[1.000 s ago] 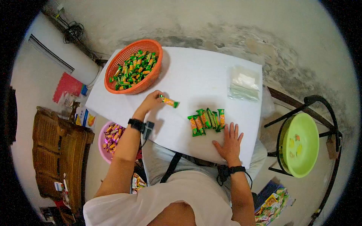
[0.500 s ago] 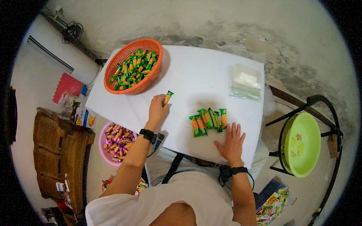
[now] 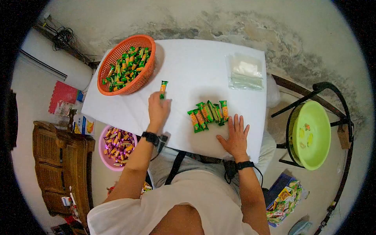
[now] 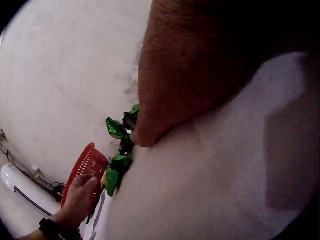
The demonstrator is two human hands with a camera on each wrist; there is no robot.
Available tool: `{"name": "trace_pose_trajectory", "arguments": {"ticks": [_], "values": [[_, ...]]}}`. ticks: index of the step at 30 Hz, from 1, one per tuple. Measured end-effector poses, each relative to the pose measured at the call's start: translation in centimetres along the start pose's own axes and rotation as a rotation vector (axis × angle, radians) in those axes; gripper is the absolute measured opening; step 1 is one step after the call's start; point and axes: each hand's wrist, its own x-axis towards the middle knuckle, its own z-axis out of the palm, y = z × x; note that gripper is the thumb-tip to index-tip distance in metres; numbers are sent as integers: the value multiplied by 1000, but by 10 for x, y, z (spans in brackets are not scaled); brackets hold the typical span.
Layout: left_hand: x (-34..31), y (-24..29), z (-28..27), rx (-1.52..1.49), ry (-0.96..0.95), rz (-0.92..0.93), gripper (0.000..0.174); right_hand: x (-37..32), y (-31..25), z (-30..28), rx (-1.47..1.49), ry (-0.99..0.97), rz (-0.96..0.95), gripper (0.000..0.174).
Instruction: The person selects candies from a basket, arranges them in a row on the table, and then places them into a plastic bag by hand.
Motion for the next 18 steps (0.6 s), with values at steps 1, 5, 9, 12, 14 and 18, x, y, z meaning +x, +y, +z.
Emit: {"name": "trace_pose_trajectory", "arguments": {"ticks": [1, 5, 9, 12, 14, 18], "values": [[-12, 9, -2, -47, -24, 10, 34, 0, 0, 1, 3, -3, 1, 89], [-69, 42, 3, -212, -213, 173, 45, 0, 2, 3, 18, 7, -3, 89], [-90, 76, 0, -230, -416, 202, 48, 0, 3, 3, 31, -4, 6, 90], [-91, 85, 4, -202, -431, 163, 50, 2, 2, 3, 24, -23, 19, 89], [-91, 87, 5, -212, -425, 139, 52, 1, 2, 3, 21, -17, 22, 89], [-93, 73, 17, -262, -349, 90, 45, 1, 1, 2, 28, -7, 20, 89]]}}
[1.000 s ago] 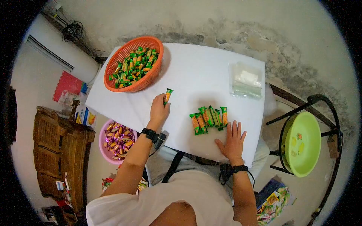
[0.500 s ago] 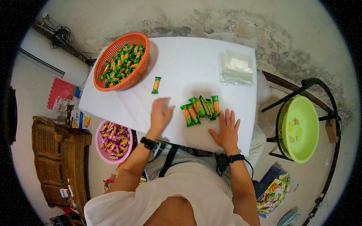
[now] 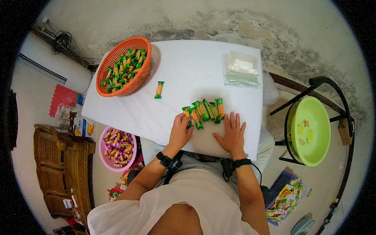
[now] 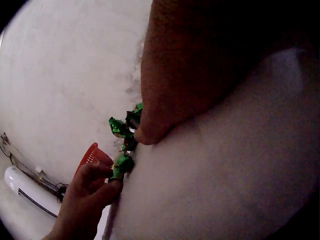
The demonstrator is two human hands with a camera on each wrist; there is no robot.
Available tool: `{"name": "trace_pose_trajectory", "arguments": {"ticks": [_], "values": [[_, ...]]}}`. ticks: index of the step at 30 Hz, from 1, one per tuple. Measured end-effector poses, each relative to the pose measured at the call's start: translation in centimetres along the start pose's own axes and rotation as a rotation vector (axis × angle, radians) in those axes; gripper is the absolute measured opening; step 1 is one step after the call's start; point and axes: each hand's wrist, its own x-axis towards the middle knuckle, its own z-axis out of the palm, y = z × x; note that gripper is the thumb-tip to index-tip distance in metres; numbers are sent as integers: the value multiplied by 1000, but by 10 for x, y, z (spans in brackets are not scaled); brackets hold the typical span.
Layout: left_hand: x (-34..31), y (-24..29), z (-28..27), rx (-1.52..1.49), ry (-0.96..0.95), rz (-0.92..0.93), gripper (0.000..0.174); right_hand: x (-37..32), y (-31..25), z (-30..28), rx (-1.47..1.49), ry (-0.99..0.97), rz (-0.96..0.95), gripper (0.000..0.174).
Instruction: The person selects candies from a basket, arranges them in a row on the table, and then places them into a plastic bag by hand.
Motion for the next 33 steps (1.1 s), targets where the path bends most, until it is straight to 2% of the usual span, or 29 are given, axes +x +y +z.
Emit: {"name": "trace_pose_trajectory", "arguments": {"ticks": [2, 6, 8, 12, 14, 15, 18, 20, 21, 23, 27, 32, 33], "values": [[-1, -9, -4, 59, 25, 4, 33, 0, -1, -2, -8, -11, 6, 89], [-1, -22, -21, 100, 35, 21, 32, 1, -2, -2, -46, -8, -1, 88], [5, -22, -31, 168, 136, 17, 29, 1, -4, -3, -46, -9, -2, 88], [31, -13, -37, 190, 156, -15, 29, 2, -3, -1, -61, -16, 12, 87], [46, -6, -39, 343, -157, -211, 28, 3, -4, -1, -50, -22, 8, 87], [48, -11, -36, 349, -145, -212, 28, 3, -4, -2, -44, -35, 21, 87], [55, -28, -31, 431, -127, -102, 21, 1, -4, -4, -24, -27, 16, 87], [66, -33, -42, 507, -35, 106, 15, 1, -4, -4, -15, -24, 17, 87], [72, -36, -46, 509, -37, 109, 15, 1, -3, -3, -12, -22, 14, 87], [91, -42, -57, 582, -41, 271, 18, 1, -3, -3, -1, -22, 15, 87], [123, -64, -63, 582, -73, 421, 18, 0, -1, -5, 19, -46, 9, 87], [127, -91, -60, 486, -134, 357, 25, -2, 1, -1, 23, -15, -2, 86], [120, -89, -59, 460, -80, 314, 26, -1, 0, -2, 23, -10, -3, 86]]}}
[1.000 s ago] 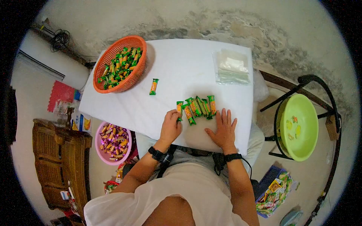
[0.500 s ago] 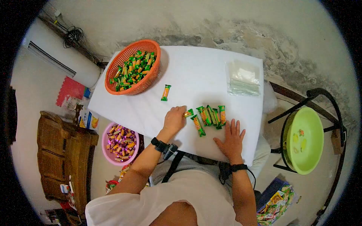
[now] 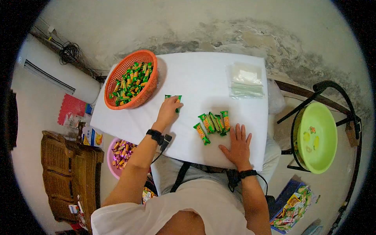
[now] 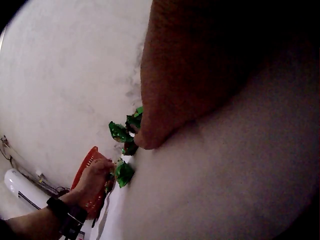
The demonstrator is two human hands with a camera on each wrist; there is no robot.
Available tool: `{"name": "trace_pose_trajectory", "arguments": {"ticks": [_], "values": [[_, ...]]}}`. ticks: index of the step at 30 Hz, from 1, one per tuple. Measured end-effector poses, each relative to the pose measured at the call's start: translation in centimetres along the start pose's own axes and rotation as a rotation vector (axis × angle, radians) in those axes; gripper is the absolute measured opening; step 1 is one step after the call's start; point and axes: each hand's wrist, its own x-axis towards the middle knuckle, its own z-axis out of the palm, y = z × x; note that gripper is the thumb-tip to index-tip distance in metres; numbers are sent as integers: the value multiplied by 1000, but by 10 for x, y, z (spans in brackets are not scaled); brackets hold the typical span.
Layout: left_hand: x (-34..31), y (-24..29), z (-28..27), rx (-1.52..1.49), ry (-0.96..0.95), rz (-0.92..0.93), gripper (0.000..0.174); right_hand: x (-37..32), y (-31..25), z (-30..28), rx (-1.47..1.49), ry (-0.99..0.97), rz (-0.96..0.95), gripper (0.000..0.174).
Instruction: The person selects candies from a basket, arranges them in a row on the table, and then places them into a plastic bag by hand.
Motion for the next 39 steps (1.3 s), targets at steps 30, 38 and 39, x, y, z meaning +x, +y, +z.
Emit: {"name": "trace_pose_trajectory", "arguments": {"ticks": [30, 38, 39], "values": [[-47, 67, 1, -192, 182, 8, 23, -2, 3, 3, -4, 64, -38, 85], [-59, 113, 1, -305, -53, 161, 35, 0, 4, 6, -22, 75, -38, 86], [-57, 114, 0, -262, -68, 173, 35, -1, 4, 7, -17, 74, -34, 86]]}}
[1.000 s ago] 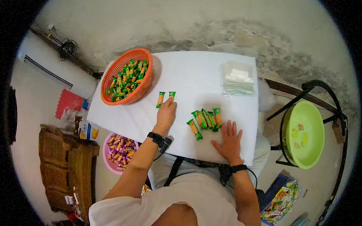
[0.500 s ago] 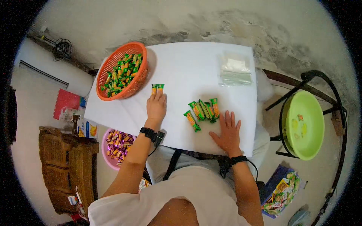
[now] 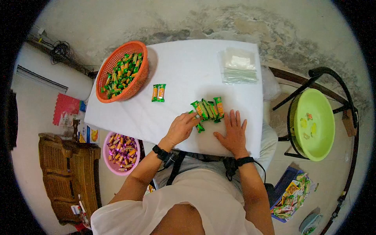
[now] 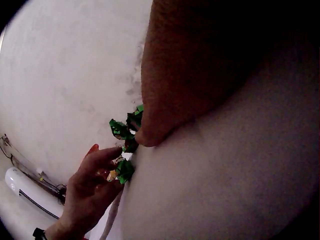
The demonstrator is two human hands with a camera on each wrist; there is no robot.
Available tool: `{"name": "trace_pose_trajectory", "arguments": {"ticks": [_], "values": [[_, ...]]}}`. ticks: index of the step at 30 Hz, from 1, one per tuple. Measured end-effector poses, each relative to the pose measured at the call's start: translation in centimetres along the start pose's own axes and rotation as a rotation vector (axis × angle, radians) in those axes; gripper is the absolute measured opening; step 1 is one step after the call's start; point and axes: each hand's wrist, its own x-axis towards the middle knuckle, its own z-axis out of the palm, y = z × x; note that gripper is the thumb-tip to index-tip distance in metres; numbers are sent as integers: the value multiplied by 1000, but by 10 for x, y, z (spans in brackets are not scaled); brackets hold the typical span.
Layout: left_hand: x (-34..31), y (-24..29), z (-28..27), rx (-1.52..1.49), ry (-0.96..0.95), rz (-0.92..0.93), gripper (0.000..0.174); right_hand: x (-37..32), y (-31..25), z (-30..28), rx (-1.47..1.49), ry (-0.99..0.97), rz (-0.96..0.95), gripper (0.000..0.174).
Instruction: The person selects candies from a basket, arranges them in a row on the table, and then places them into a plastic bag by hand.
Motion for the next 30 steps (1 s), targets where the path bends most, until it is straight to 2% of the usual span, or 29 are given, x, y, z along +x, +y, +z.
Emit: {"name": "trace_pose_trajectory", "arguments": {"ticks": [5, 8, 10, 11, 13, 14, 16, 17, 19, 20, 22, 26, 28, 29, 30], "values": [[1, -5, -3, -6, -13, -19, 33, 0, -2, -1, -6, -11, 3, 87], [0, -5, -8, -31, 21, -92, 32, 1, -3, -3, -14, -15, 5, 87], [-5, -1, -10, -93, 94, -254, 25, 1, -3, -3, 2, -31, 24, 86], [-8, -1, -10, -92, 97, -257, 25, -1, -2, -2, 1, -31, 20, 86], [-10, -1, -8, -153, 169, -418, 30, -1, 3, -1, 72, 130, -20, 79], [-11, -2, -8, -152, 183, -420, 30, 3, 2, 1, 66, 134, -32, 79], [-16, 1, -8, -290, 224, -572, 35, 6, -6, 0, 392, 220, -166, 62], [-19, 4, -8, -293, 229, -579, 35, 8, -14, 3, 389, 214, -172, 62], [-17, 12, -13, -303, 271, -615, 39, 26, -51, -2, 907, -122, 117, 43], [-17, 15, -13, -308, 284, -615, 39, 37, -66, -2, 897, -121, 108, 43], [-18, 21, -14, -262, 342, -583, 42, 55, -92, -2, 1360, -375, 520, 30], [-22, 19, -13, -287, 415, -614, 43, 85, -115, 22, 1455, -404, 426, 24], [-25, 14, -22, -290, 464, -584, 44, 110, -120, 36, 1370, -278, 332, 22], [-28, 6, -24, -289, 477, -587, 44, 125, -121, 36, 1363, -283, 320, 22], [-33, -3, -23, -196, 540, -570, 43, 143, -125, 24, 1196, -340, 282, 23]]}}
